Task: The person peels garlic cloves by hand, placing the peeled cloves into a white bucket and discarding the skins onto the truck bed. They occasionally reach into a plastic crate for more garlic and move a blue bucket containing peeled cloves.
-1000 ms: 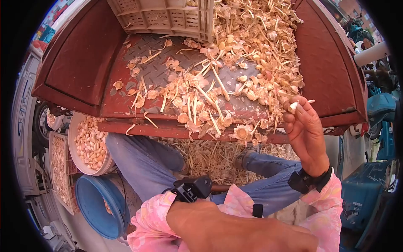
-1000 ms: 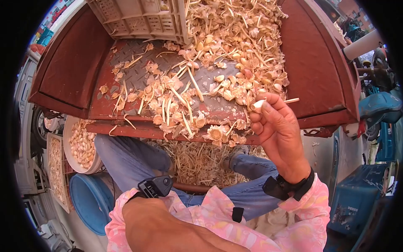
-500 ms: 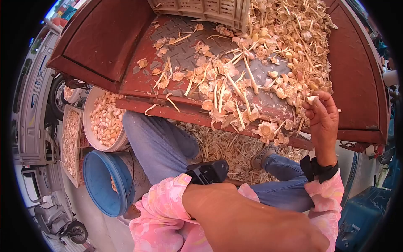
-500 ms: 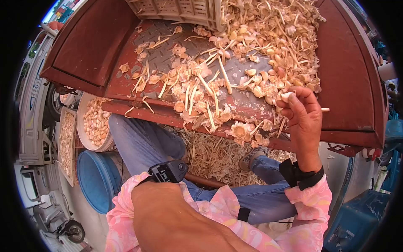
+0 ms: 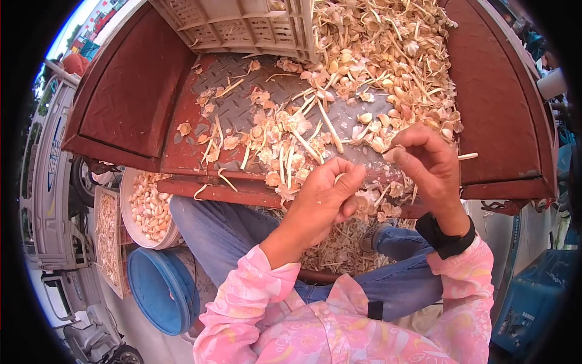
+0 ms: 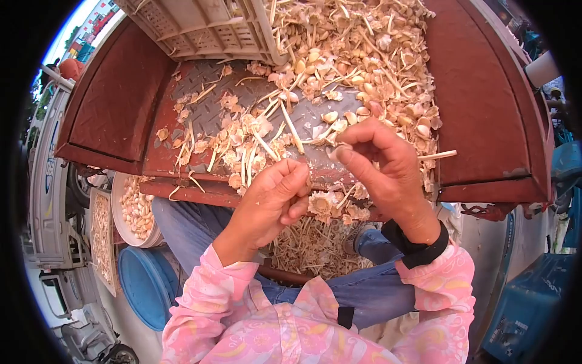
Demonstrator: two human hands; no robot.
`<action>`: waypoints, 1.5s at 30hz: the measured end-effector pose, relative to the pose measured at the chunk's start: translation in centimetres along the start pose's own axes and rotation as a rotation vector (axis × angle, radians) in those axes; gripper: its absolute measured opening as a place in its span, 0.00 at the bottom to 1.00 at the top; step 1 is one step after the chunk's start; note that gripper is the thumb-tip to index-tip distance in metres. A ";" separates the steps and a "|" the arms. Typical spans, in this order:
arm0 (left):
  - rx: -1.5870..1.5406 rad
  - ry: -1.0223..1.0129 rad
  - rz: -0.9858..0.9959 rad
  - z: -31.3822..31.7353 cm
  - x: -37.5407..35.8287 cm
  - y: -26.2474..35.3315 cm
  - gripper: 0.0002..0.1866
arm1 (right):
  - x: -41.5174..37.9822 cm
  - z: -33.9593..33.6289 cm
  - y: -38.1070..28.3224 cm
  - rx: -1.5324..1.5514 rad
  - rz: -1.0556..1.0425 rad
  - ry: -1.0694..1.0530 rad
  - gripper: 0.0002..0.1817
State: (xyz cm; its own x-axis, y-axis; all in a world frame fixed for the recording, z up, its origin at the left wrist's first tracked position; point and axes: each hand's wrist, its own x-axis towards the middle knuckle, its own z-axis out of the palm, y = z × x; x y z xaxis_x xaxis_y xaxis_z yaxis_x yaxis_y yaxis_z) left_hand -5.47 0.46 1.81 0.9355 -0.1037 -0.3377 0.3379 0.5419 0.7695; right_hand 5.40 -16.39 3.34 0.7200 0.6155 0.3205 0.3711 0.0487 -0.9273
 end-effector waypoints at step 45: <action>0.881 0.269 0.539 -2.2 2.9 2.5 0.15 | 2.3 1.2 0.5 0.510 0.490 -0.453 0.21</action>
State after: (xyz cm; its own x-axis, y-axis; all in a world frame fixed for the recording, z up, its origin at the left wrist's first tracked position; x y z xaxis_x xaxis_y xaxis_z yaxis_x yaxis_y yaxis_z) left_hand -2.15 3.33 1.62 0.9665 0.2159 0.1385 -0.0574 -0.3441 0.9372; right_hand 6.50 -14.02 3.35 0.3854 0.9106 -0.1491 -0.3112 -0.0238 -0.9500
